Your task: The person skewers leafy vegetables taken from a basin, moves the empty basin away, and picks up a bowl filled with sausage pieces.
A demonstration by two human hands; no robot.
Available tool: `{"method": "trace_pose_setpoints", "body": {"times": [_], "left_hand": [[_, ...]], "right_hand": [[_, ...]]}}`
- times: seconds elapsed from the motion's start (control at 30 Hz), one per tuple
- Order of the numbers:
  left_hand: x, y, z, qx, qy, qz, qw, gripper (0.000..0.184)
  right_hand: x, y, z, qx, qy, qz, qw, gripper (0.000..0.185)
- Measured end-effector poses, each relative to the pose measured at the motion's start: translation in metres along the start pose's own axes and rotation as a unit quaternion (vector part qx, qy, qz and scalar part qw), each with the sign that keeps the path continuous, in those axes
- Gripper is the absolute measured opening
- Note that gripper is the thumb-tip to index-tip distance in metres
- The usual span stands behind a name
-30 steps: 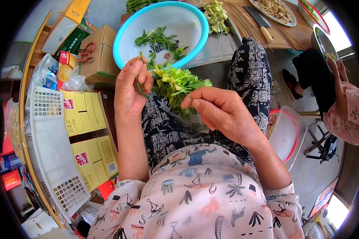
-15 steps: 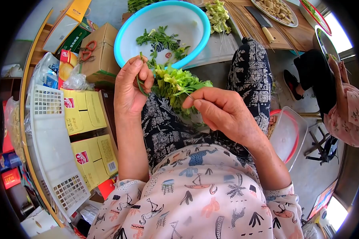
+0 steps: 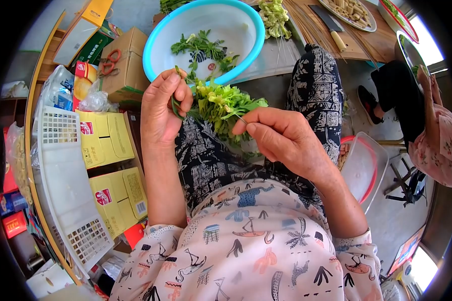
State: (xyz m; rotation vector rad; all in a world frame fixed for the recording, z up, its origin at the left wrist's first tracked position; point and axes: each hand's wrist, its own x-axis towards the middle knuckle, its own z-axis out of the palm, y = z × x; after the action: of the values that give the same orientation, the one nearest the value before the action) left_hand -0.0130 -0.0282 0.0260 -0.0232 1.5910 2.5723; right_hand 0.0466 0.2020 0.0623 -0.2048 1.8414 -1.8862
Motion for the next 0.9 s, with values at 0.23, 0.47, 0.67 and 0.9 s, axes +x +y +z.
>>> {"method": "trace_pose_setpoints", "body": {"times": [0.23, 0.47, 0.67, 0.9], "left_hand": [[-0.003, 0.004, 0.000, 0.035, -0.012, 0.011, 0.999, 0.017], [-0.004, 0.007, -0.002, 0.047, -0.010, 0.004, 0.999, 0.018], [-0.003, 0.012, -0.006, 0.055, -0.033, -0.015, 0.998, 0.017], [-0.003, 0.010, -0.002, 0.089, -0.049, -0.047, 0.994, 0.015]], "right_hand": [[0.001, 0.002, -0.001, 0.012, -0.003, 0.006, 1.000, 0.020], [0.002, 0.001, -0.003, 0.021, -0.017, 0.007, 1.000, 0.021], [0.004, 0.004, -0.005, 0.051, -0.029, 0.011, 0.998, 0.021], [0.010, 0.004, -0.005, 0.067, -0.031, 0.017, 0.997, 0.021]]}}
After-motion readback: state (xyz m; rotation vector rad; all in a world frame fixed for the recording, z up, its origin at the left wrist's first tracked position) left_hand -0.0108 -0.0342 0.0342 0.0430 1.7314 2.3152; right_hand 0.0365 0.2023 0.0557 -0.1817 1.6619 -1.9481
